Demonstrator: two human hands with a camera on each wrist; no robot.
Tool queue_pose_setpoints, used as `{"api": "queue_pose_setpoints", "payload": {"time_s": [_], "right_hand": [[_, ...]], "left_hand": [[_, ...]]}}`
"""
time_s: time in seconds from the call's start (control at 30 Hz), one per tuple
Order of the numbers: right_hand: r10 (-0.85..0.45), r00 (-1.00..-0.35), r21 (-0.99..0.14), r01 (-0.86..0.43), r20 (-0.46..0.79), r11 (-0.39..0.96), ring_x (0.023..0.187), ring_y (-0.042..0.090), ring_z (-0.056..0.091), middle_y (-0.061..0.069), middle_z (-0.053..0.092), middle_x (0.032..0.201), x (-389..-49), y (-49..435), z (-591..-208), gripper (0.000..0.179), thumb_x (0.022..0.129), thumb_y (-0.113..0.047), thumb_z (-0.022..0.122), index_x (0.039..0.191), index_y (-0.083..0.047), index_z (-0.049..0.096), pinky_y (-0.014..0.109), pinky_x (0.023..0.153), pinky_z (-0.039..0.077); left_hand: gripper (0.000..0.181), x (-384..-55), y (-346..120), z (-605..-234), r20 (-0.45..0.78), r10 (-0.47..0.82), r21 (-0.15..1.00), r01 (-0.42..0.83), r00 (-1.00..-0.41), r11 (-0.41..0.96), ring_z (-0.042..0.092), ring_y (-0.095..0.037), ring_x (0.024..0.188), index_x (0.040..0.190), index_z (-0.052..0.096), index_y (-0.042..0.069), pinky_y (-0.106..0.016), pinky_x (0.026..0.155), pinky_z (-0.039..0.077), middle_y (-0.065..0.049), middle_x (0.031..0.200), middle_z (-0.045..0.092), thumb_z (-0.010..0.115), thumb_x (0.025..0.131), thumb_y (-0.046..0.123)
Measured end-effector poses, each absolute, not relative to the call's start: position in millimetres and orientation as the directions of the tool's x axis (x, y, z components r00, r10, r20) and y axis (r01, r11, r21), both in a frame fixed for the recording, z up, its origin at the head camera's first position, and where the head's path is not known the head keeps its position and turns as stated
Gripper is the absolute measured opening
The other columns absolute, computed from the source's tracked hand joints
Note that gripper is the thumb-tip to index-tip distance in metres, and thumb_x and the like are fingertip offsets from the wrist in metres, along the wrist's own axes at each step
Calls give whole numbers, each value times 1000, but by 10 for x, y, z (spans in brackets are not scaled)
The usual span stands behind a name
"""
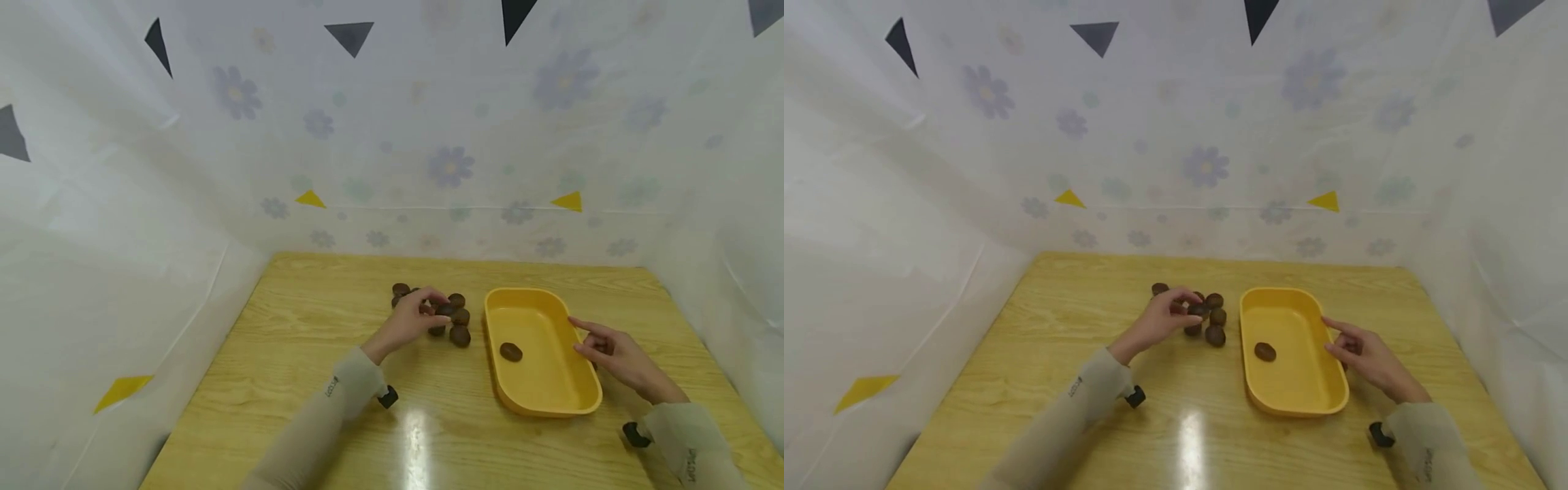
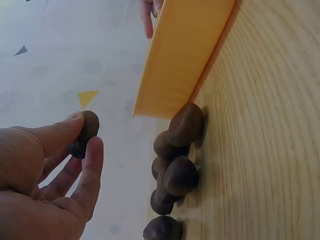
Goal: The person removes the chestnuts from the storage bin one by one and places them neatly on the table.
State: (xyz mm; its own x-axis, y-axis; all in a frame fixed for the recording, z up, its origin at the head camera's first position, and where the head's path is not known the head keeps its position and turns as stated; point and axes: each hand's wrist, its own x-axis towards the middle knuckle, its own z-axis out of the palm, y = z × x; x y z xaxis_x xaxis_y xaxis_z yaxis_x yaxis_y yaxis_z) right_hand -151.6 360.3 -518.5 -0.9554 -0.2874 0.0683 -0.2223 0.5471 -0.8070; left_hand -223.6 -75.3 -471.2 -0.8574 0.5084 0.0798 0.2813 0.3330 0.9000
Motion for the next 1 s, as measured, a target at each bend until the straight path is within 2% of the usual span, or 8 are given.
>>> {"api": "queue_pose_setpoints", "payload": {"time_s": [0.23,0.4,0.6,0.8,1.0], "right_hand": [[-285,-956,-807,-220,67,548,65,27,57,6,67,87,-1525,3608,-5181,59,106,-18,61,158,0,39,36,55,47],[-284,-957,-810,-218,67,545,65,27,57,6,67,87,-1522,3603,-5181,59,106,-18,61,158,0,39,36,55,47],[-285,-956,-810,-218,66,544,65,27,56,6,67,88,-1512,3599,-5175,59,107,-18,61,158,0,39,36,55,46],[-286,-957,-818,-209,57,535,66,28,56,7,67,89,-1508,3598,-5169,59,107,-18,60,159,0,38,36,55,46],[-278,-959,-816,-202,53,541,66,27,57,7,67,89,-1515,3603,-5175,59,107,-19,61,159,-1,38,36,55,47]], "left_hand": [[28,-2254,-964,-4727,93,474,896,282,-876,344,62,-27,112,126,67,21,-40,92,55,-2,130,63,73,99,25],[30,-2264,-1039,-4767,98,469,886,291,-878,360,62,-25,104,128,66,17,-37,84,54,-5,128,63,73,99,23],[27,-2268,-1093,-4827,97,446,876,290,-890,386,63,-25,108,125,67,18,-42,91,56,-4,131,63,74,99,22],[28,-2294,-1134,-4925,80,429,874,271,-900,404,63,-26,108,125,67,15,-44,92,55,-6,131,64,75,98,20],[29,-2310,-1150,-5015,23,406,880,211,-913,425,64,-29,115,124,67,14,-48,97,56,-7,135,63,76,97,20]]}}
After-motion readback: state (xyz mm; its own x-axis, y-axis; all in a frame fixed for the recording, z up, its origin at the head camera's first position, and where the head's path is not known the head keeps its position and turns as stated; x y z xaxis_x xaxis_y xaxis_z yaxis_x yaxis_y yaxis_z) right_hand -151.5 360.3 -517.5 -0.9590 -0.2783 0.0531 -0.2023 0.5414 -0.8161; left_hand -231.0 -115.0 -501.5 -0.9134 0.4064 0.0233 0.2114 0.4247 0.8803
